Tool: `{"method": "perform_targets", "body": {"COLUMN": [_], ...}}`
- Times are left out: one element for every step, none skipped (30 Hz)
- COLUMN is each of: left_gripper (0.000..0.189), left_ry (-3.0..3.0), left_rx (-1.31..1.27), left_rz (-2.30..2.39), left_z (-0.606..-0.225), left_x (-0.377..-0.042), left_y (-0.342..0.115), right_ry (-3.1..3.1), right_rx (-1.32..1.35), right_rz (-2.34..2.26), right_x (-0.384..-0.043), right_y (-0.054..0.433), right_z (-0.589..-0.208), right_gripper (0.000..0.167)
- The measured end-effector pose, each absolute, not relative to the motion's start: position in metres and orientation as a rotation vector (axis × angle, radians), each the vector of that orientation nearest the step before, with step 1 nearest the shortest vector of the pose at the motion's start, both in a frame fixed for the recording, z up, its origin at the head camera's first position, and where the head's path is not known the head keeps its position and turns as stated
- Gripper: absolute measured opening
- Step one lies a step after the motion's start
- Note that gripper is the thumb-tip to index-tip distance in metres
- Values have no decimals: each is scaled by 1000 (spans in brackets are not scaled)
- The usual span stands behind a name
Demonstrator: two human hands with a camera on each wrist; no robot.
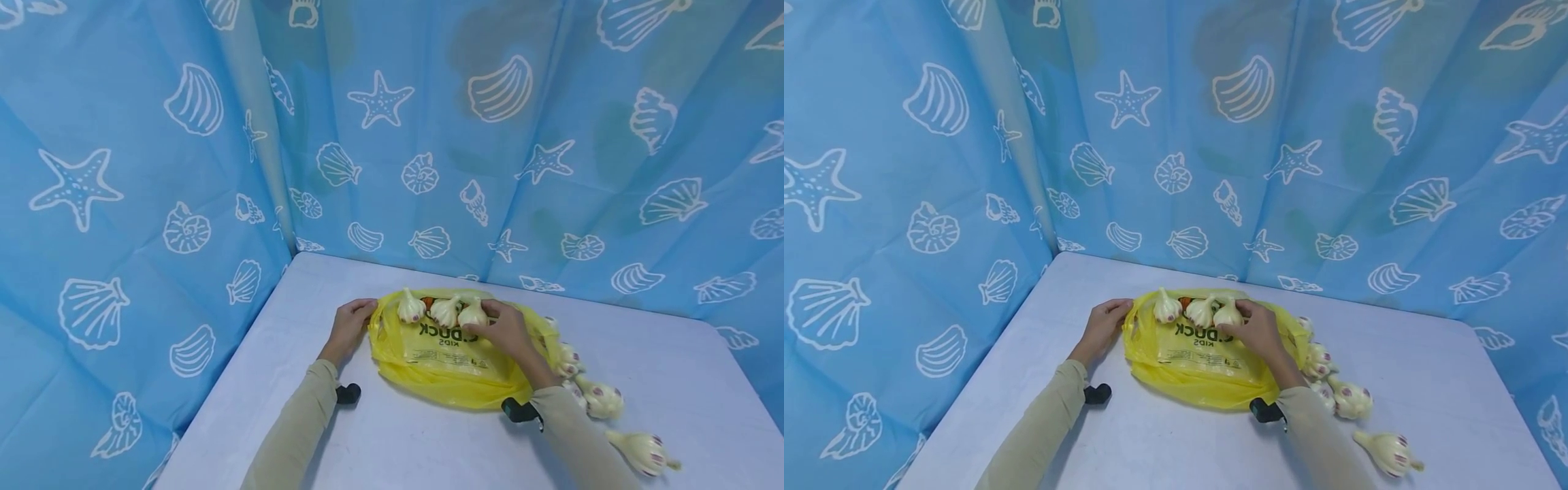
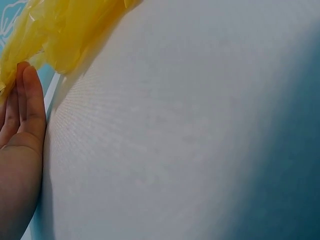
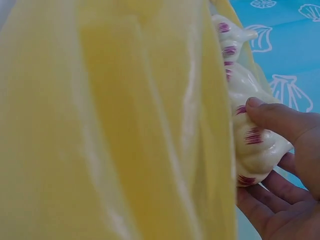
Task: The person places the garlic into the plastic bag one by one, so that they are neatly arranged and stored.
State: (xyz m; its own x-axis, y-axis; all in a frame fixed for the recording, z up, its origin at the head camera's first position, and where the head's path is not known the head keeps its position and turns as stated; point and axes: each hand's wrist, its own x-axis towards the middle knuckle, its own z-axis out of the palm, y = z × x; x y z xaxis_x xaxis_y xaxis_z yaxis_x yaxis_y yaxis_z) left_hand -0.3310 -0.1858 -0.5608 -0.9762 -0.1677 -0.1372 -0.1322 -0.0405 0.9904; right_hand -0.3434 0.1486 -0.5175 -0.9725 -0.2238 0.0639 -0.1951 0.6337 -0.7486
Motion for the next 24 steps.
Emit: {"method": "perform_targets", "body": {"left_gripper": [30, 30, 29, 29, 29, 29, 29, 29, 29, 30, 30, 31, 30, 30, 30, 30, 29, 29, 28, 28, 28, 27, 28, 28], "left_ry": [-2156, -2156, -2159, -2159, -2160, -2159, -2160, -2160, -2158, -2155, -2154, -2153, -2153, -2151, -2151, -2152, -2152, -2153, -2153, -2150, -2150, -2148, -2146, -2145], "left_rx": [330, 329, 332, 332, 335, 335, 340, 347, 349, 350, 351, 349, 353, 352, 354, 356, 357, 360, 366, 372, 377, 380, 381, 384], "left_rz": [-2224, -2225, -2224, -2224, -2222, -2221, -2220, -2222, -2223, -2225, -2226, -2225, -2226, -2229, -2229, -2228, -2229, -2228, -2231, -2236, -2238, -2243, -2248, -2251], "left_z": [-561, -561, -561, -561, -561, -561, -561, -561, -561, -561, -561, -561, -561, -561, -562, -562, -562, -562, -563, -563, -563, -562, -562, -561], "left_x": [-331, -331, -331, -331, -331, -331, -331, -331, -331, -331, -331, -332, -332, -332, -332, -333, -333, -333, -334, -334, -334, -334, -334, -333], "left_y": [-186, -186, -186, -185, -185, -185, -185, -185, -185, -185, -185, -185, -185, -185, -185, -185, -185, -185, -185, -185, -185, -185, -185, -185], "right_ry": [2809, 2811, 2812, 2811, 2808, 2803, 2793, 2786, 2780, 2774, 2773, 2773, 2774, 2776, 2774, 2773, 2772, 2765, 2759, 2755, 2752, 2751, 2748, 2745], "right_rx": [-356, -353, -349, -349, -350, -352, -345, -341, -346, -347, -353, -353, -354, -360, -370, -373, -383, -387, -397, -405, -412, -414, -417, -417], "right_rz": [-1278, -1274, -1275, -1276, -1277, -1279, -1289, -1294, -1297, -1301, -1301, -1304, -1307, -1310, -1316, -1323, -1330, -1342, -1350, -1353, -1357, -1357, -1360, -1361], "right_x": [-344, -344, -344, -345, -345, -346, -346, -347, -348, -348, -349, -349, -350, -350, -351, -351, -352, -352, -353, -353, -353, -353, -353, -353], "right_y": [148, 148, 148, 148, 147, 147, 146, 146, 145, 145, 144, 143, 142, 141, 140, 139, 138, 137, 136, 136, 135, 135, 135, 135], "right_z": [-518, -518, -519, -520, -520, -521, -522, -522, -523, -524, -524, -525, -525, -525, -525, -526, -526, -526, -526, -527, -528, -529, -529, -530], "right_gripper": [81, 81, 80, 80, 80, 80, 80, 80, 80, 80, 80, 80, 80, 80, 80, 79, 79, 78, 77, 76, 75, 75, 75, 75]}}
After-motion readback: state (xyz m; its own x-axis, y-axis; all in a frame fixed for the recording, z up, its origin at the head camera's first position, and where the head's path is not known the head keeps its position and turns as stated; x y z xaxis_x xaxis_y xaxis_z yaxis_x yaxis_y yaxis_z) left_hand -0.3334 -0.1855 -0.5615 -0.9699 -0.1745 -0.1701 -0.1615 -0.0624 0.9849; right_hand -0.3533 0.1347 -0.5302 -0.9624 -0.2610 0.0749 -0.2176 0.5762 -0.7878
